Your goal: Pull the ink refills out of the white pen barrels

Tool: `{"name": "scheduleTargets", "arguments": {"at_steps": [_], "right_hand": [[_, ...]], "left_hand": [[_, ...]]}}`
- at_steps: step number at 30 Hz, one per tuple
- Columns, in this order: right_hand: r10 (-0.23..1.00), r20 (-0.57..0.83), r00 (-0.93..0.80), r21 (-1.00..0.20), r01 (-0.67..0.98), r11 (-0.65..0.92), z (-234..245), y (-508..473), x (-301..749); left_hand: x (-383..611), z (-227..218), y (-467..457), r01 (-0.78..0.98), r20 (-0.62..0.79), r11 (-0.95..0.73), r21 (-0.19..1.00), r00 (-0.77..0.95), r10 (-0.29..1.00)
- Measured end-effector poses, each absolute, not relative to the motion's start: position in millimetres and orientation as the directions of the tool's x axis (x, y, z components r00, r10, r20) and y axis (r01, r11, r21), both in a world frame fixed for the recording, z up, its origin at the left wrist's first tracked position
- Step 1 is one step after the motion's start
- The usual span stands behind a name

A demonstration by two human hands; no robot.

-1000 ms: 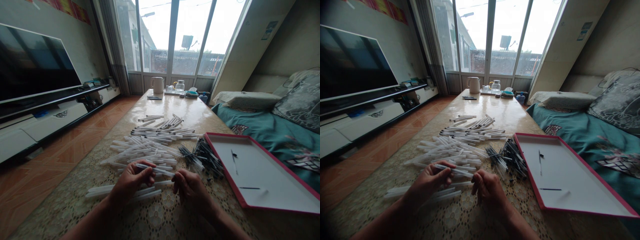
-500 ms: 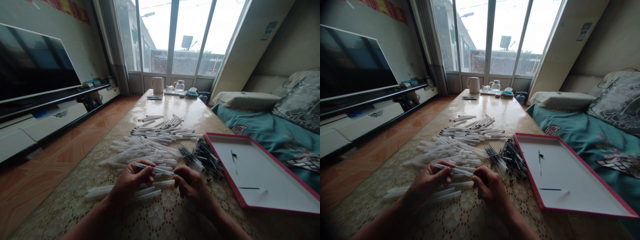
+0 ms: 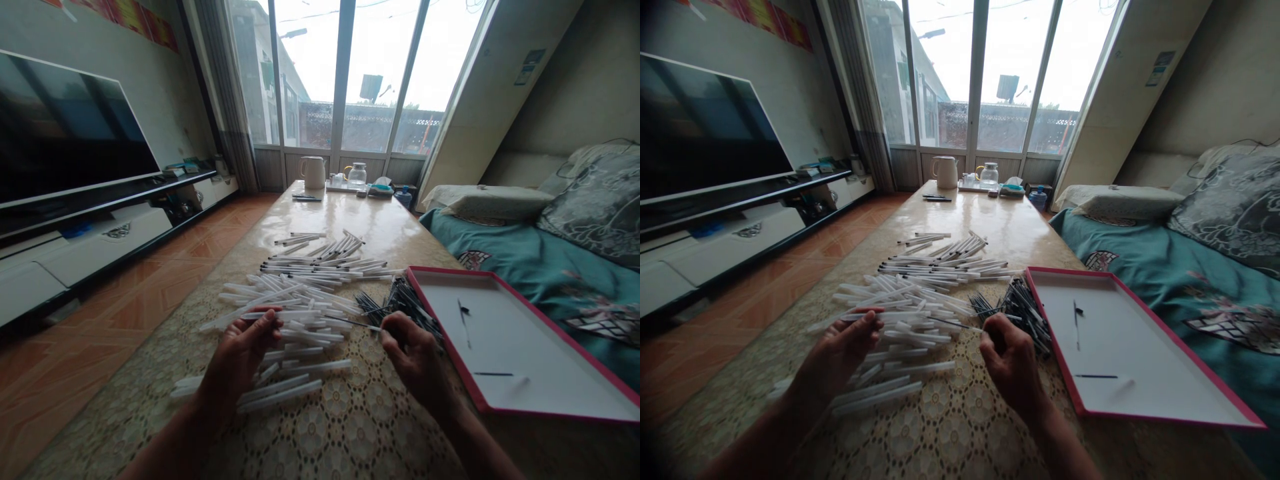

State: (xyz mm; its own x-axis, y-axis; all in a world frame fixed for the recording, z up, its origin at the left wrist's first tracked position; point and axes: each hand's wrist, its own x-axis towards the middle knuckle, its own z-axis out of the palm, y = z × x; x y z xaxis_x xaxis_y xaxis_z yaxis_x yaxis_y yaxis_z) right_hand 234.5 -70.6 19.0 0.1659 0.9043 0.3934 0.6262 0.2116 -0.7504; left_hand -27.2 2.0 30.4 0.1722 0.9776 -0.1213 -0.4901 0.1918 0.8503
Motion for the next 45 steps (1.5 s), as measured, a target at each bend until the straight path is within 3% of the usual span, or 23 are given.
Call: {"name": "scheduleTargets", "arguments": {"at_steps": [4,7,10,13,16,21,25,29,33,36,38,40,43,45], "right_hand": [[0.759,0.479,0.44,-0.617,0.784,-0.065,18,-65,265],[0.667,0.47,0.578,-0.488,0.8,-0.35,16,-62,280],[0.665,0.413,0.622,-0.441,0.776,-0.451,17,-62,284],[0.676,0.424,0.603,-0.438,0.79,-0.429,17,-62,282],[0.71,0.435,0.553,-0.435,0.82,-0.372,12,-60,280],[0.745,0.42,0.519,-0.482,0.823,-0.301,4,-58,275],[0.763,0.431,0.482,-0.507,0.828,-0.237,2,-57,271],[0.793,0.437,0.425,-0.509,0.843,-0.171,-2,-57,267],[0.836,0.438,0.33,-0.549,0.835,-0.042,4,-60,250],[0.938,0.294,0.186,-0.689,0.722,0.072,22,-67,228],[0.986,0.141,0.088,-0.771,0.635,0.054,35,-68,217],[0.994,0.108,0.012,-0.706,0.705,0.068,46,-60,212],[0.983,0.176,-0.057,-0.345,0.931,0.116,53,-31,220],[0.979,0.204,-0.018,-0.265,0.961,0.073,52,-3,230]], "left_hand": [[-33,36,1,-0.437,-0.098,0.133,0.89,0.101,0.99],[-32,32,-2,-0.267,-0.03,0.086,0.96,0.207,0.978],[-32,28,-5,-0.032,0.001,0.009,0.999,0.288,0.958],[-33,28,-5,0.186,0.116,-0.18,0.966,0.311,0.943],[-35,30,-5,0.344,0.323,-0.417,0.841,0.299,0.898],[-30,25,-10,0.35,0.434,-0.586,0.731,0.423,0.795],[-19,14,-13,0.407,0.505,-0.741,0.534,0.549,0.666],[-15,7,-11,0.478,0.556,-0.801,0.361,0.58,0.596],[-17,7,-10,0.485,0.577,-0.812,0.325,0.579,0.576],[-18,7,-10,0.489,0.572,-0.8,0.348,0.565,0.594],[-18,8,-11,0.493,0.58,-0.784,0.378,0.533,0.616],[-18,10,-11,0.497,0.587,-0.763,0.413,0.494,0.641],[-19,13,-12,0.509,0.582,-0.731,0.455,0.451,0.677],[-21,14,-11,0.52,0.584,-0.716,0.467,0.426,0.691]]}}
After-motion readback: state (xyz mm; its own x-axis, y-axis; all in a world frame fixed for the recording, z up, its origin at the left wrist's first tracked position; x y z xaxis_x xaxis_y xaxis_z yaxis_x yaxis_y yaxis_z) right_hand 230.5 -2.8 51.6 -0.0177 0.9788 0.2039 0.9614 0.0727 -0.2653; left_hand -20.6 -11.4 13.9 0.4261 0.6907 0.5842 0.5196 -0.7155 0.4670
